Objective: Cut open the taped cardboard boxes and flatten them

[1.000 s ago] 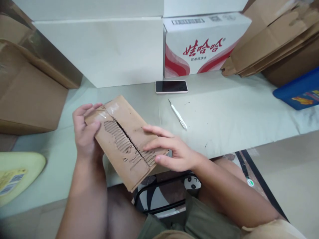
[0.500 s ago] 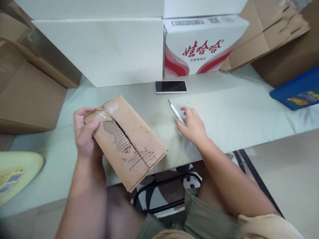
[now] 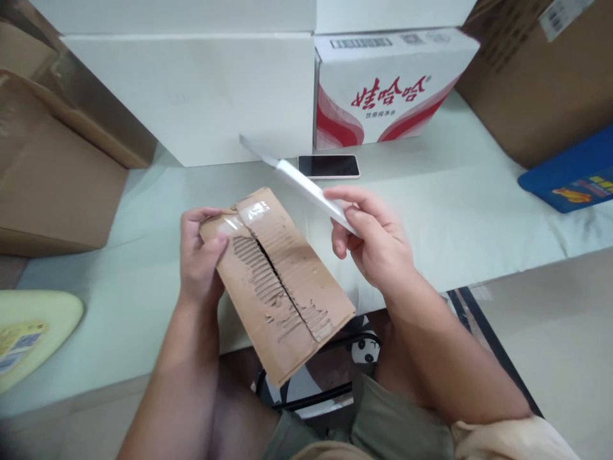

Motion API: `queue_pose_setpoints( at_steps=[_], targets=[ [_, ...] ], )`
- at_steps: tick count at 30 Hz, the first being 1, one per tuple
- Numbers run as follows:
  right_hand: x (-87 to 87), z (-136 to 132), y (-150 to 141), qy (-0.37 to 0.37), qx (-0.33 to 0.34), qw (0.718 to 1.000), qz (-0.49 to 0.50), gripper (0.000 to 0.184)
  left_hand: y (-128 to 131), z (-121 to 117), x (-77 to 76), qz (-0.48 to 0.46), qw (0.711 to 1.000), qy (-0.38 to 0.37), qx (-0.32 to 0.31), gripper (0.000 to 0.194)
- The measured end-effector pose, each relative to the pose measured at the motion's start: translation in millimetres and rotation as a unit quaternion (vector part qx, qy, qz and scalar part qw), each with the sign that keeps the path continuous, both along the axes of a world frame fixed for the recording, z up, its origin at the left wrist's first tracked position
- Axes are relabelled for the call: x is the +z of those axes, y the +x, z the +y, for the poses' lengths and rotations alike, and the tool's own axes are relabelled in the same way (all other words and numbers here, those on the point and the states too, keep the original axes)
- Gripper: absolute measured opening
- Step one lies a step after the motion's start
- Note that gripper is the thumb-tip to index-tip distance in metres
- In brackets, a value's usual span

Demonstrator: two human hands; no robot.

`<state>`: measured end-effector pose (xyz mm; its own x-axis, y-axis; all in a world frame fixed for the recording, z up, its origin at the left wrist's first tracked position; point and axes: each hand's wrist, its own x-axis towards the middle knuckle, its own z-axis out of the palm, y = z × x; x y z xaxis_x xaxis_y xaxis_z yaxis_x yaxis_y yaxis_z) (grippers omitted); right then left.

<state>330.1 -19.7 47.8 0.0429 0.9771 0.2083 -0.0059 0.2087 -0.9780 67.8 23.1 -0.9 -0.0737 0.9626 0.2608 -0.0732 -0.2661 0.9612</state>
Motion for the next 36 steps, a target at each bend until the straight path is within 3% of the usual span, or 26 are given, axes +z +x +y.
queue_pose_setpoints(
  at_steps=[4, 6, 9, 13, 17, 21, 36],
  targets=[
    [33.9, -24.2, -8.6, 0.047, 0.049, 0.998, -0.008, 0.027, 8.5, -2.2, -0.5, 0.013, 0.999, 0.004, -0.043, 0.049],
    [45.3, -35.8, -11.4, 0.054, 0.059, 0.994, -0.074, 0.027, 9.3, -2.7, 0.1, 0.021, 0.998, 0.003, -0.052, 0.05],
    [54.0, -46.6, -14.9, 0.078, 0.006, 0.976, -0.203, 0.025, 7.3, -3.0, 0.0, 0.028, 0.998, -0.007, -0.059, 0.053],
    [53.3, -45.5, -20.3, 0.166, -0.029, 0.929, -0.329, 0.018, 4.2, -2.1, -2.7, 0.034, 0.998, -0.016, -0.058, 0.055],
    [48.5, -41.4, -26.8, 0.227, -0.034, 0.899, -0.373, 0.02, 4.8, -1.1, -5.2, 0.04, 0.998, -0.003, -0.057, 0.046],
    [48.0, -45.7, -31.2, 0.234, 0.005, 0.895, -0.379, 0.029, 5.4, -1.0, -6.0, 0.043, 0.998, 0.003, -0.049, 0.041],
    [47.4, -47.7, -33.5, 0.225, 0.025, 0.898, -0.378, 0.034, 9.1, -2.0, -4.2, 0.028, 0.998, 0.001, -0.061, 0.038]
  ],
)
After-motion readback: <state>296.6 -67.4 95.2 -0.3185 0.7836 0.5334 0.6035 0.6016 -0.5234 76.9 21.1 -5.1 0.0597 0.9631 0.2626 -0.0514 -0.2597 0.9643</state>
